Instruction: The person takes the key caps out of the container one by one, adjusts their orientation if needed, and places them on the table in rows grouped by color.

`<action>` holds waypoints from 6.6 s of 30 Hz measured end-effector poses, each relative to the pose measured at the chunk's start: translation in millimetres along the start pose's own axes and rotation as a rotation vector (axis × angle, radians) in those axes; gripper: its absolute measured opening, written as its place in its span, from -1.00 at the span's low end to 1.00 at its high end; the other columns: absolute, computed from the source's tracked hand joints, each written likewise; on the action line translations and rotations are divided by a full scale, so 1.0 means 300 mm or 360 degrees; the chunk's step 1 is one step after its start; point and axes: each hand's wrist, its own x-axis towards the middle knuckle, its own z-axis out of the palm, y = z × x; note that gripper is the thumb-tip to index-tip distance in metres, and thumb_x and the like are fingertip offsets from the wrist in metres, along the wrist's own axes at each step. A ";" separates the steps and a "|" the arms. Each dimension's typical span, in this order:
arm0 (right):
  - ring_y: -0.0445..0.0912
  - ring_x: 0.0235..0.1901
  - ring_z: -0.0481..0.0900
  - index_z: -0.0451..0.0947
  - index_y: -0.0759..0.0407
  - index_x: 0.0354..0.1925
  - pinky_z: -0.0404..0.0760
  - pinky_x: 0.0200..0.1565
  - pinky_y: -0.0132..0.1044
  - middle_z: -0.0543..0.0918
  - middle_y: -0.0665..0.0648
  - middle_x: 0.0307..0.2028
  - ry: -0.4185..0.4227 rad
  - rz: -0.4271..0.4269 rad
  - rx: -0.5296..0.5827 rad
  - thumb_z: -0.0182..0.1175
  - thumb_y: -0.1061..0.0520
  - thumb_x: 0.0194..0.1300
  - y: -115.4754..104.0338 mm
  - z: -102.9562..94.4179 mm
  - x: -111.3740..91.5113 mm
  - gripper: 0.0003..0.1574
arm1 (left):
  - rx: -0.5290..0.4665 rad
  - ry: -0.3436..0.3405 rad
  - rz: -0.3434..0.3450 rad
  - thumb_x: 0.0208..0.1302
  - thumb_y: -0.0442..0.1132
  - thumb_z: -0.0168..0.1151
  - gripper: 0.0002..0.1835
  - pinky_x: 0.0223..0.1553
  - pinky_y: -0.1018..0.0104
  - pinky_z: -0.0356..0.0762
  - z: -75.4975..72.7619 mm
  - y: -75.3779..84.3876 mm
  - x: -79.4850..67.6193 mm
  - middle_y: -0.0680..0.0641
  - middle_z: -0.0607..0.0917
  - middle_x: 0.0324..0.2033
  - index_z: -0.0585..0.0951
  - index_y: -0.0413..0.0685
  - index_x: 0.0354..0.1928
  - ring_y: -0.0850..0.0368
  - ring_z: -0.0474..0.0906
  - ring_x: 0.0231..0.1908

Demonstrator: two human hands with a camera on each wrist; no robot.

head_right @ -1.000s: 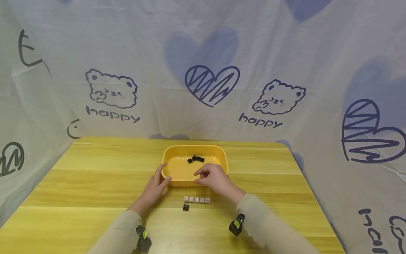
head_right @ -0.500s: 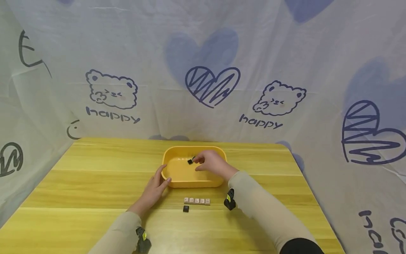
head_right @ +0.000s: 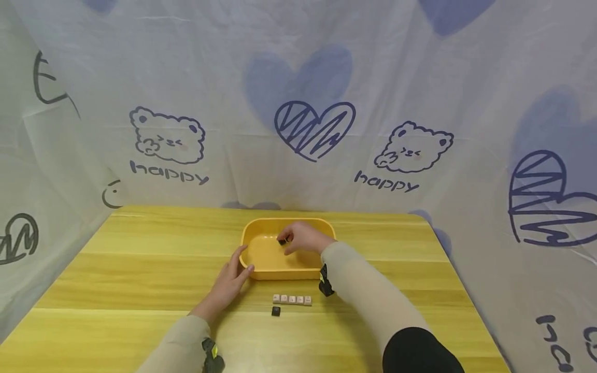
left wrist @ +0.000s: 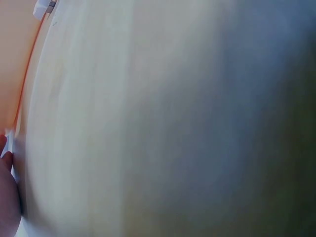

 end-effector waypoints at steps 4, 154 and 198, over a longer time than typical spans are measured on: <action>0.06 0.00 0.54 0.62 0.21 0.10 0.54 0.03 -0.16 0.63 0.13 0.04 -0.0026 0.0017 -0.0065 0.45 0.30 0.08 0.015 0.013 0.023 -0.44 | 0.0001 0.0008 0.0001 0.46 0.09 0.04 -0.32 0.36 -0.28 -0.26 -0.001 0.001 -0.002 -0.27 0.20 0.42 0.09 0.09 0.50 -0.42 0.13 0.34; -0.28 -0.63 0.38 0.71 0.20 -0.25 0.40 -0.57 -0.40 0.48 -0.12 -0.63 0.0342 0.0033 0.0026 0.43 0.22 0.06 -0.103 0.310 -0.401 -0.78 | 0.0043 0.0001 0.0014 0.49 0.01 0.02 -0.34 0.39 -0.19 -0.29 -0.001 0.012 -0.001 -0.31 0.21 0.41 0.07 0.04 0.49 -0.31 0.21 0.34; 0.20 0.11 0.50 0.57 0.32 0.12 0.50 0.12 -0.01 0.60 0.23 0.08 0.0100 0.0027 0.0159 0.40 0.21 0.17 0.065 -0.050 -0.116 -0.46 | -0.0031 -0.0025 -0.0010 0.49 0.01 0.04 -0.33 0.39 -0.20 -0.31 -0.011 0.007 -0.004 -0.28 0.20 0.42 0.06 0.05 0.51 -0.32 0.16 0.36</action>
